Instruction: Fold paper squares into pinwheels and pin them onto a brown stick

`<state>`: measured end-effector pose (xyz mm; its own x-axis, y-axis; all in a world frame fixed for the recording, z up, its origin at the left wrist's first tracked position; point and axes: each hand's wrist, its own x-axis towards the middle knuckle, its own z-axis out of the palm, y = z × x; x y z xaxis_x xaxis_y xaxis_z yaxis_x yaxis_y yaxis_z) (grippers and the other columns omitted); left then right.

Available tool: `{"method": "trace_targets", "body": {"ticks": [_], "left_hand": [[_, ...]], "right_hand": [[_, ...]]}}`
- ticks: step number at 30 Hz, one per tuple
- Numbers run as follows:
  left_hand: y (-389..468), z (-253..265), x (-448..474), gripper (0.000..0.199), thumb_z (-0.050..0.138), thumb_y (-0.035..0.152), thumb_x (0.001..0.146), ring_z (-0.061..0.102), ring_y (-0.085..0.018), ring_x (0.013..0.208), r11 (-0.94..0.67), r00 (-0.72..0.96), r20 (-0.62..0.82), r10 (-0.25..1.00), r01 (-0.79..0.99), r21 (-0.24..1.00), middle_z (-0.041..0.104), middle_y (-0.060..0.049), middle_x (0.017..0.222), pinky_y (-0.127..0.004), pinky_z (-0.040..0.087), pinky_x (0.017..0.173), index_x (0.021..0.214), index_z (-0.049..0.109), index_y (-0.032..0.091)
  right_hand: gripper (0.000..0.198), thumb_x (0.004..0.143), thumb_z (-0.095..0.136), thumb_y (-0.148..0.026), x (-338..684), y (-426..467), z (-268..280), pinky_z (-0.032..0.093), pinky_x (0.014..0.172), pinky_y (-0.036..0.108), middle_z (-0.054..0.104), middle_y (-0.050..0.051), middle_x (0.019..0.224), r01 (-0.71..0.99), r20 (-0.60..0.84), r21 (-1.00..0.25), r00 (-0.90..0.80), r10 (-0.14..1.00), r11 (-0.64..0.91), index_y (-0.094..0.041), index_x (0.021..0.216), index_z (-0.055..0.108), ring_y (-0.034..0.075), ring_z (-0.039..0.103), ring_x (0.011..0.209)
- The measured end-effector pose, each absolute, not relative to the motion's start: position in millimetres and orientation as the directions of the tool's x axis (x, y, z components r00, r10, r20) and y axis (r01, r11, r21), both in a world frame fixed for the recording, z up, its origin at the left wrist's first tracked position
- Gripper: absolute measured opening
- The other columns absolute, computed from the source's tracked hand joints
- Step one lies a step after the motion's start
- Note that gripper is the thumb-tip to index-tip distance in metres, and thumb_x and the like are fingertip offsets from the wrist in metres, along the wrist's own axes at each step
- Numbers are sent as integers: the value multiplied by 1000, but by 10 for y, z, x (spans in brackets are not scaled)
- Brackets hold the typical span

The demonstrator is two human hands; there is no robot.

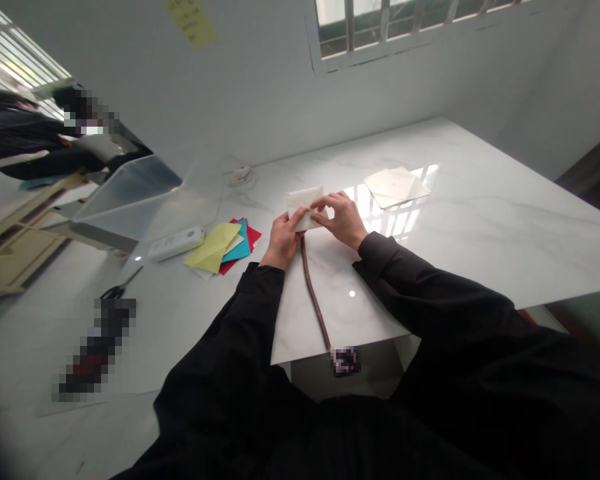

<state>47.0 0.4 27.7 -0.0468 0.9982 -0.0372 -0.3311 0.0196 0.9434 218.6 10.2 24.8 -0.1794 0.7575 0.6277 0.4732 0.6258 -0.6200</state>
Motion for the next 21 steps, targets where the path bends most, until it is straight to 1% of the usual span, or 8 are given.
{"method": "trace_targets", "body": {"ticks": [4,12,17,21], "left_hand": [[4,257,464,44,96,43,68,74,-20,85,13,-37,-27,999,-319,948,80,-8,92,-30,58,78,95,79,14],[11,253,474,47,97,45,63,74,-21,88,-43,-37,34,999,-276,960,81,-9,95,-31,58,80,95,79,15],[20,244,481,45,94,51,68,72,-19,81,-38,-36,30,999,-254,966,79,-7,88,-28,55,73,91,79,15],[32,233,485,43,94,50,68,70,-17,77,-47,-56,35,998,-248,968,78,-6,84,-27,54,71,89,79,15]], "right_hand": [[12,92,78,-35,2186,87,264,46,98,44,76,5,94,461,596,-650,-183,782,604,-27,101,78,27,61,93],[12,92,80,-36,2163,57,283,47,98,44,75,5,93,447,569,-683,-169,805,577,-26,99,78,27,62,92],[9,93,78,-34,2167,53,290,47,99,44,76,5,92,437,553,-702,-162,817,562,-26,98,78,27,62,91],[7,91,80,-31,2166,53,299,47,94,43,75,5,89,440,570,-694,-148,808,570,-25,94,78,26,61,88]]}}
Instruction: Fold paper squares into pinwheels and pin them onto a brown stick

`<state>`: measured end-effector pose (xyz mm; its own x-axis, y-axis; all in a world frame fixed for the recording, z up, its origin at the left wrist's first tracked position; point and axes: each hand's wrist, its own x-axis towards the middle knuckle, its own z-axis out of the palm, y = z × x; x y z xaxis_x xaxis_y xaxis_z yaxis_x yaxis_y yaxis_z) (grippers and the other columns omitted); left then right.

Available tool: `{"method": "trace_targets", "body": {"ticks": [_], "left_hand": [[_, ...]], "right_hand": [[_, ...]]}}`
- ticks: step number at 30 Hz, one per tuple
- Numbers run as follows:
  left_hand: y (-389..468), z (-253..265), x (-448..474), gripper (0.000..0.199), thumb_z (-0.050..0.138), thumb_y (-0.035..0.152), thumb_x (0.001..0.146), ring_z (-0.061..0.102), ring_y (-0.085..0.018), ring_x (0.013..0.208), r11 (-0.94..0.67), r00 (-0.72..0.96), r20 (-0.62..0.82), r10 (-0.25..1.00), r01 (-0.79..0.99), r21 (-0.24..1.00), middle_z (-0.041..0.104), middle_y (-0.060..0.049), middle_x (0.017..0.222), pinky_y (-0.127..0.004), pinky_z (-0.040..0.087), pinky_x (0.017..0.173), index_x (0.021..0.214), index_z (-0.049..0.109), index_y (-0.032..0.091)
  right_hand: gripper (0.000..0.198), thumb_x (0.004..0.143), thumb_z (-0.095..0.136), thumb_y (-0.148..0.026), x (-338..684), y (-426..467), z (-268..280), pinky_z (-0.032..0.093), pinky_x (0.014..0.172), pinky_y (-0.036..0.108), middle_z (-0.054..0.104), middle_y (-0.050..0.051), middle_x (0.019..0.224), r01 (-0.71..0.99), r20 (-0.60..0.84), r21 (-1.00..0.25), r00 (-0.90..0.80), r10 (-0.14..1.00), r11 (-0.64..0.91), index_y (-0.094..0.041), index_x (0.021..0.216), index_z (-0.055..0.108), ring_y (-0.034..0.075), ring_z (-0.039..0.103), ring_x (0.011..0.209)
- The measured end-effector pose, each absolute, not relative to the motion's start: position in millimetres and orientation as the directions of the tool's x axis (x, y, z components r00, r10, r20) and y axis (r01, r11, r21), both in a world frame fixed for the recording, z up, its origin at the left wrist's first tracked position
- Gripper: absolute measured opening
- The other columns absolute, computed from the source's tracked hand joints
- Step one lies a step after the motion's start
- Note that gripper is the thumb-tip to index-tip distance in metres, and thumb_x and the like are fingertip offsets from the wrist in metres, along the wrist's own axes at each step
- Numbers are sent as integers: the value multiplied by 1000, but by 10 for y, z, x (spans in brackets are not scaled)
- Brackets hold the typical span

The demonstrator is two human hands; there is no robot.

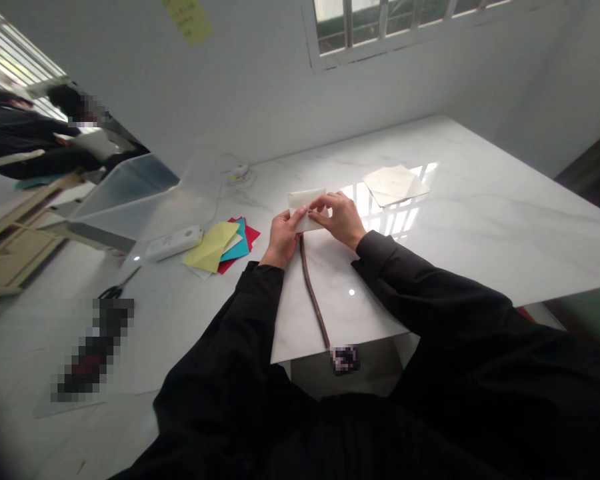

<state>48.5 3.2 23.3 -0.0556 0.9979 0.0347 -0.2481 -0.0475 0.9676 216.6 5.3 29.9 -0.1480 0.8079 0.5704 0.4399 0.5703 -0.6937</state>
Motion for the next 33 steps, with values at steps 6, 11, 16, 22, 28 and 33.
{"method": "trace_targets", "body": {"ticks": [6,11,16,22,28,33], "left_hand": [[34,242,483,42,93,47,68,72,-19,79,-72,-112,46,993,-241,968,79,-7,87,-28,54,73,90,79,14],[7,270,486,41,94,45,68,72,-19,81,-83,-93,61,994,-251,964,79,-7,90,-29,54,75,93,79,15],[-13,288,498,43,95,44,67,74,-22,86,-88,-83,70,994,-241,967,80,-8,94,-31,56,79,95,79,16],[8,257,500,44,94,46,67,75,-22,88,-100,-74,85,994,-234,967,81,-8,97,-30,56,78,96,79,16],[21,236,494,44,94,45,67,74,-23,86,-96,-89,78,993,-221,971,80,-9,97,-32,56,80,96,80,16],[18,217,496,42,94,44,67,73,-22,84,-114,-112,95,989,-181,977,80,-9,95,-32,56,78,95,80,15]], "right_hand": [[8,89,81,-30,2158,44,314,48,92,42,75,4,90,446,562,-696,-149,814,563,-27,96,78,24,61,86],[10,90,81,-33,2161,37,311,49,91,42,74,4,88,426,565,-705,-146,812,568,-26,96,77,24,62,86],[16,91,80,-41,2159,28,312,50,92,43,75,6,92,406,538,-734,-142,831,544,-26,94,76,25,62,88],[20,94,77,-45,2159,29,314,51,89,41,75,6,89,395,552,-730,-141,822,558,-25,93,77,24,63,86],[20,91,79,-45,2150,15,333,53,87,38,76,5,88,350,518,-786,-77,852,509,-25,94,78,22,65,83],[20,87,82,-40,2119,29,297,55,77,34,76,4,86,198,428,-883,-28,903,425,-22,93,77,19,70,80]]}}
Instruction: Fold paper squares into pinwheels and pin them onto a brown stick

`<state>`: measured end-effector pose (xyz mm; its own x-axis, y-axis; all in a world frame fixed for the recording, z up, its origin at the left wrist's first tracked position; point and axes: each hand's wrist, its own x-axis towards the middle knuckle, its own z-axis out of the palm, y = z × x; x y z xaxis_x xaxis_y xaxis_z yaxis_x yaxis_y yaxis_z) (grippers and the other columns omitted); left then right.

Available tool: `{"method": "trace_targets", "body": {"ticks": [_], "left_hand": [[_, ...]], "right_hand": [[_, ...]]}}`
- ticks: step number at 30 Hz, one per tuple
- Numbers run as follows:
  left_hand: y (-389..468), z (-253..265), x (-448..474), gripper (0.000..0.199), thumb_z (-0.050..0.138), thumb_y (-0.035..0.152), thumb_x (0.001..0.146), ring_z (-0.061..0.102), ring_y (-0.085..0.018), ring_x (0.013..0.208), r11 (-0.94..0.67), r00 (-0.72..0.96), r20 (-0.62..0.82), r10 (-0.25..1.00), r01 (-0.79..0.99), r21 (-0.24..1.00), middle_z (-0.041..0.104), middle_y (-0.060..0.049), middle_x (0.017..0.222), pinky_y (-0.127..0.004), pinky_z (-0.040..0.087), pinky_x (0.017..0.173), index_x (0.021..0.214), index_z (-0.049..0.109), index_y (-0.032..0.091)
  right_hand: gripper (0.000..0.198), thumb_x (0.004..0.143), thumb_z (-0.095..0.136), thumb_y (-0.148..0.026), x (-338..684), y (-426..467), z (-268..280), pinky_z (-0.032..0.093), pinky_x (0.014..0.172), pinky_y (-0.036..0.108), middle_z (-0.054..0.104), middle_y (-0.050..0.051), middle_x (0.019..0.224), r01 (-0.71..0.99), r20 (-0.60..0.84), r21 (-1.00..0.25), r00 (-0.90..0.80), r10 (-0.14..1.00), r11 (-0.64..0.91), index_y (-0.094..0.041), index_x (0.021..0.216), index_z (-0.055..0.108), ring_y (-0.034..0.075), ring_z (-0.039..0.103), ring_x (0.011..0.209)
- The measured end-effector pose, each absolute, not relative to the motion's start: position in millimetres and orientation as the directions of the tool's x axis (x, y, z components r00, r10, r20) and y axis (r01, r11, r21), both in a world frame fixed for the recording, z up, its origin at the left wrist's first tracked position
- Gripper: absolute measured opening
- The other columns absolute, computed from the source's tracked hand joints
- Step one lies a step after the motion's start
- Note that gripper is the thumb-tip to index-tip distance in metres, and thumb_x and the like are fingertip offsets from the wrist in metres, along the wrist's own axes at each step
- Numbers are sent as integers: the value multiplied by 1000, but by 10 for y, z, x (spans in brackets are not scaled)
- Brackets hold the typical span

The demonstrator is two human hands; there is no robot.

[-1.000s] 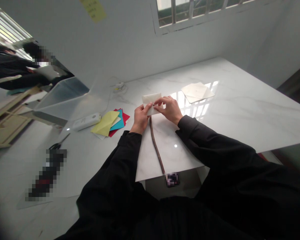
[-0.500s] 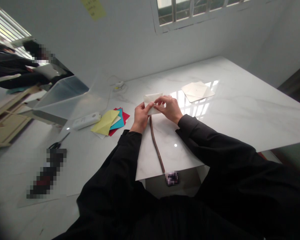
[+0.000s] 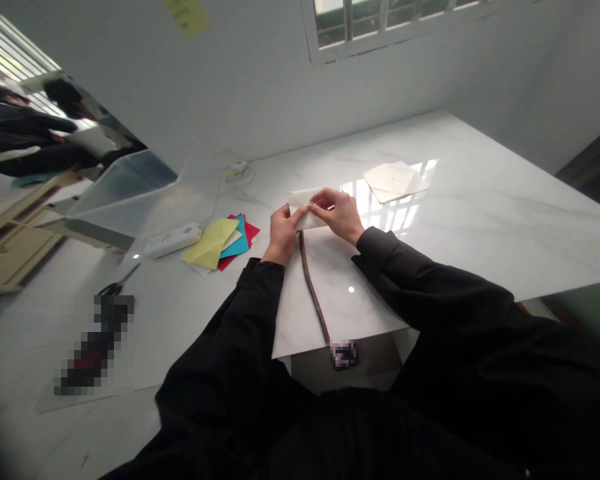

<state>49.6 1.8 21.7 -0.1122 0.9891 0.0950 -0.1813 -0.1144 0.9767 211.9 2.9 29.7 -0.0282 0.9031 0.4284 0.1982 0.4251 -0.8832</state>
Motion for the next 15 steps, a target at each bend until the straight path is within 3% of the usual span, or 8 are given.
{"method": "trace_targets", "body": {"ticks": [4,8,15], "left_hand": [[77,188,430,36,92,41,68,71,-20,84,-150,-181,126,975,-129,980,80,-8,94,-27,55,73,91,79,17],[132,219,317,37,92,41,67,71,-18,87,-94,-276,34,960,-207,974,79,-4,92,-24,56,73,91,75,19],[106,318,292,31,89,34,71,70,-16,83,-35,-313,-63,948,-299,954,76,-2,90,-24,57,74,92,71,19]], "right_hand": [[27,83,84,-45,2192,131,262,56,77,35,76,6,86,129,383,-916,-1,924,380,-21,94,78,20,71,82],[32,81,83,-49,2355,284,187,57,69,35,76,6,81,123,307,-946,40,951,301,-20,94,78,19,68,73],[4,80,79,-24,2482,376,72,55,79,38,77,6,79,452,395,-814,-31,918,365,-20,80,78,21,69,74]]}}
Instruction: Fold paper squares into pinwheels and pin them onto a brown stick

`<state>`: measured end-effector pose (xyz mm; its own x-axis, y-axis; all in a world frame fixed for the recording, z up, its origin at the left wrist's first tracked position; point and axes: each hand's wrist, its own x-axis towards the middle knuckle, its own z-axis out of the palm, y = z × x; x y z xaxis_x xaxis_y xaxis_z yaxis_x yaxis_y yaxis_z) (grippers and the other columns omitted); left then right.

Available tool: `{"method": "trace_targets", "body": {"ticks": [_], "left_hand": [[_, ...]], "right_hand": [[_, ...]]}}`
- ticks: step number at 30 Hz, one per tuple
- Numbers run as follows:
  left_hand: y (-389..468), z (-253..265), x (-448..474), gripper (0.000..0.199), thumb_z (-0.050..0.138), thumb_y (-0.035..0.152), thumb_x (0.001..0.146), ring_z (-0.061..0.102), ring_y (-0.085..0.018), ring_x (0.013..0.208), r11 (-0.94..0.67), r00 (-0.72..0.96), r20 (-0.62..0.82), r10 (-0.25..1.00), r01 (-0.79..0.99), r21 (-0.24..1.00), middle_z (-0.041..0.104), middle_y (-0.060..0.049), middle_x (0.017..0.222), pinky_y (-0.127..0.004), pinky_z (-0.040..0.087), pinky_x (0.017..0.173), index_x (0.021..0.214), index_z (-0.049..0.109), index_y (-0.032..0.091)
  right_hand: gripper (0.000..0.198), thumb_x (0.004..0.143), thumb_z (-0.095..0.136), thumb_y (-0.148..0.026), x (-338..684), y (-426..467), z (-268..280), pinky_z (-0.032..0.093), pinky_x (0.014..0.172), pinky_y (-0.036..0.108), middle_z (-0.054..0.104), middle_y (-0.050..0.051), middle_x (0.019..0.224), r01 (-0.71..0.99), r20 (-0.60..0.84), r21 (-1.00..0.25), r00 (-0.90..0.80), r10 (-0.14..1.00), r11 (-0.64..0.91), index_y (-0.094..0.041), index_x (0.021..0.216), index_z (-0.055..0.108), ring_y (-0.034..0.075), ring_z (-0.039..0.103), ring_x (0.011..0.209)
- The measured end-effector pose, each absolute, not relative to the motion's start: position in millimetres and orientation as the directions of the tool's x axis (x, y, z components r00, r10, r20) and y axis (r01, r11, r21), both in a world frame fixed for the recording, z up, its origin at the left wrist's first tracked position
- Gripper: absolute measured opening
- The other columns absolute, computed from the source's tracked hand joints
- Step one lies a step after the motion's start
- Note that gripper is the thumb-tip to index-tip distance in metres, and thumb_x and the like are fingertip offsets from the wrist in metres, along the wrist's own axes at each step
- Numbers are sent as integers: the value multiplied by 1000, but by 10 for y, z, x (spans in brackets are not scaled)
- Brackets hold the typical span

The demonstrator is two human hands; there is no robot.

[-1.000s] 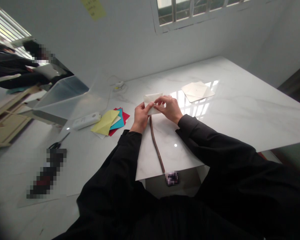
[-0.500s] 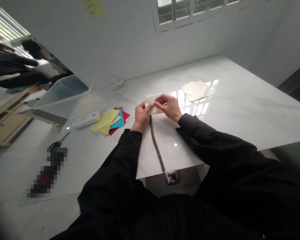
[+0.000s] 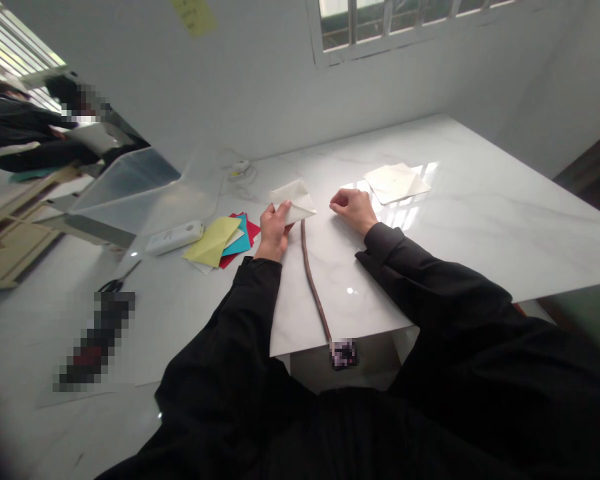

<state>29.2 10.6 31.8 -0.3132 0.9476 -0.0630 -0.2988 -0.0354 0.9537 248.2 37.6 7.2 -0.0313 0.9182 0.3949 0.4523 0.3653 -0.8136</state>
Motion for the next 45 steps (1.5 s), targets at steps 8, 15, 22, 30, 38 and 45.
{"method": "trace_targets", "body": {"ticks": [8,15,22,30,38,45], "left_hand": [[89,338,327,30,88,31,77,69,-13,79,2,-303,-127,945,-381,925,75,-1,90,-19,56,70,98,70,19],[84,389,308,11,72,28,96,61,-8,63,49,-309,-217,926,-471,881,71,0,86,-16,45,51,102,68,19],[80,351,270,22,84,26,88,66,-8,73,55,-258,-212,943,-508,860,75,-2,98,-14,47,55,103,69,20],[75,308,245,42,91,7,68,68,-9,85,-39,-193,-66,979,-496,868,73,2,94,-20,58,85,99,67,22],[69,290,210,21,83,22,86,69,-12,81,-14,-279,-133,951,-470,883,74,-2,99,-23,60,79,102,69,23],[66,362,213,16,72,32,97,70,-13,80,19,-280,-204,938,-545,838,75,-4,102,-24,62,77,110,69,23]], "right_hand": [[23,85,64,-7,2533,403,118,49,81,35,79,9,90,792,402,-506,-132,906,341,-16,93,83,23,69,83],[30,98,55,-13,2476,342,150,47,86,37,78,15,108,859,368,-367,-218,904,357,-14,106,84,27,69,95],[35,100,52,-15,2512,399,52,50,90,39,78,15,110,859,390,-370,-203,898,354,-14,113,84,29,70,97],[43,101,43,-12,2530,450,-11,50,92,45,77,19,110,915,395,-303,-134,909,266,-12,114,84,33,64,102],[38,99,48,-19,2530,506,-117,50,97,49,74,21,109,905,469,-298,-139,872,304,-12,110,84,35,58,105],[39,100,56,-29,2474,426,5,47,108,56,72,18,122,810,588,-373,-171,791,453,-18,131,77,37,55,120]]}}
